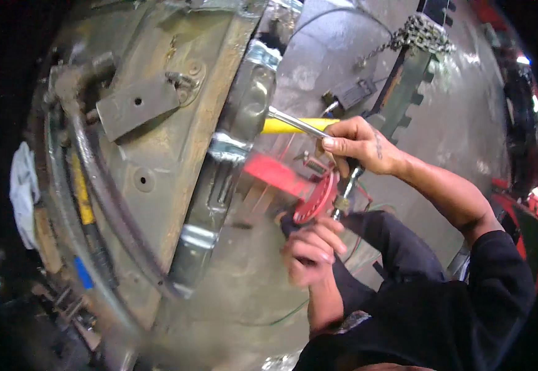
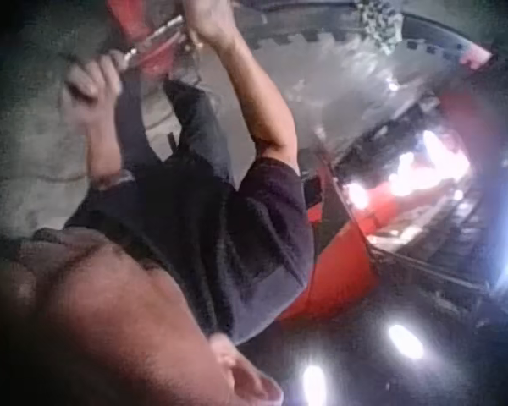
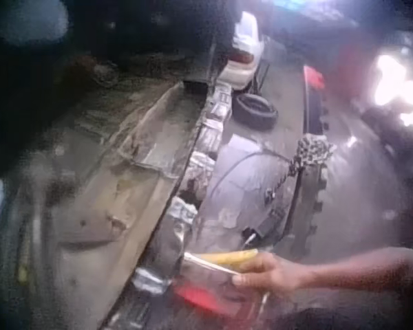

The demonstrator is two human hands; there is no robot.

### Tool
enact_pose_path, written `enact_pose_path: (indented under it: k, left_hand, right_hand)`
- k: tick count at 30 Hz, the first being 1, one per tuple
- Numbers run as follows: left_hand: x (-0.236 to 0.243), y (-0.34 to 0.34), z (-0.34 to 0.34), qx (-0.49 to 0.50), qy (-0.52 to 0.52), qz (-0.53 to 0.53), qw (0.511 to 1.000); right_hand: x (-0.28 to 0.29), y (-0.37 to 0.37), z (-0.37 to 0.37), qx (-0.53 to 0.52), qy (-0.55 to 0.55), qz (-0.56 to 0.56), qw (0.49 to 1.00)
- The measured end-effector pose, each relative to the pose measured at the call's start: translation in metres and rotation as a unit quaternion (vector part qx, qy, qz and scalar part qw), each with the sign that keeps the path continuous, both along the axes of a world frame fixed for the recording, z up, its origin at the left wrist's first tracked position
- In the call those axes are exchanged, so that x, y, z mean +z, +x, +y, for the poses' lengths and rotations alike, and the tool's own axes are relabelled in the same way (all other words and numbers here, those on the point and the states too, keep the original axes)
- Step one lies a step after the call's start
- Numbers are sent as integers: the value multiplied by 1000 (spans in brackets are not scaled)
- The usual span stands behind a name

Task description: The person uses a wrench, a hammer, and a metal block to straighten and tighten components on a damaged car chassis.

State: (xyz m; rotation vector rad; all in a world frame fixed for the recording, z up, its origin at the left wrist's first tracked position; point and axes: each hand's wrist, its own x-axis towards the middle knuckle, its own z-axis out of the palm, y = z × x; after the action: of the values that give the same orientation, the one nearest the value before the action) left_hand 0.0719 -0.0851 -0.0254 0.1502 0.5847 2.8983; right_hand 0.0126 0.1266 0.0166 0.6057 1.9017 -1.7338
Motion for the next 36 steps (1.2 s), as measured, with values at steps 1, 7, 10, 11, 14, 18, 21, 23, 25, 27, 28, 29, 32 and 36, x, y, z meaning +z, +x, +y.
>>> enact_pose_path:
  k: [1,7,10,11,14,18,21,23,25,27,28,29,32,36]
  left_hand:
    - [3,-5,-2,8,-24,67,997]
    - [19,-12,-8,17,-63,54,996]
    - [28,-9,-5,29,-92,2,995]
    - [36,-10,-6,36,-121,9,992]
    - [47,-7,-1,30,-158,7,987]
    - [66,-11,6,31,-203,-1,979]
    - [82,-13,10,30,-248,-14,968]
    - [92,-15,16,32,-264,-9,964]
    - [101,-19,22,38,-282,1,959]
    - [111,-21,26,24,-335,-6,942]
    - [114,-21,29,22,-342,-5,939]
    - [116,-20,32,37,-340,-16,940]
    - [123,-22,44,49,-352,-24,934]
    - [136,-27,53,38,-380,-12,924]
  right_hand:
    - [-2,-1,-7,-15,-4,25,1000]
    - [8,-3,-10,-9,3,7,1000]
    - [-2,-1,-6,-13,-62,37,997]
    - [-3,-2,-9,-18,-68,34,997]
    - [2,-1,-2,1,-74,-14,997]
    - [1,-4,3,1,-108,-6,994]
    - [-3,-3,1,-24,-141,9,990]
    - [1,-6,5,-16,-166,10,986]
    - [7,-12,5,-35,-205,-39,977]
    - [4,-11,8,-28,-213,-44,976]
    - [1,-9,8,-22,-214,-51,975]
    - [-3,-6,8,-26,-221,-51,974]
    - [-15,1,10,-46,-263,-19,964]
    - [-27,3,10,-70,-326,-82,939]
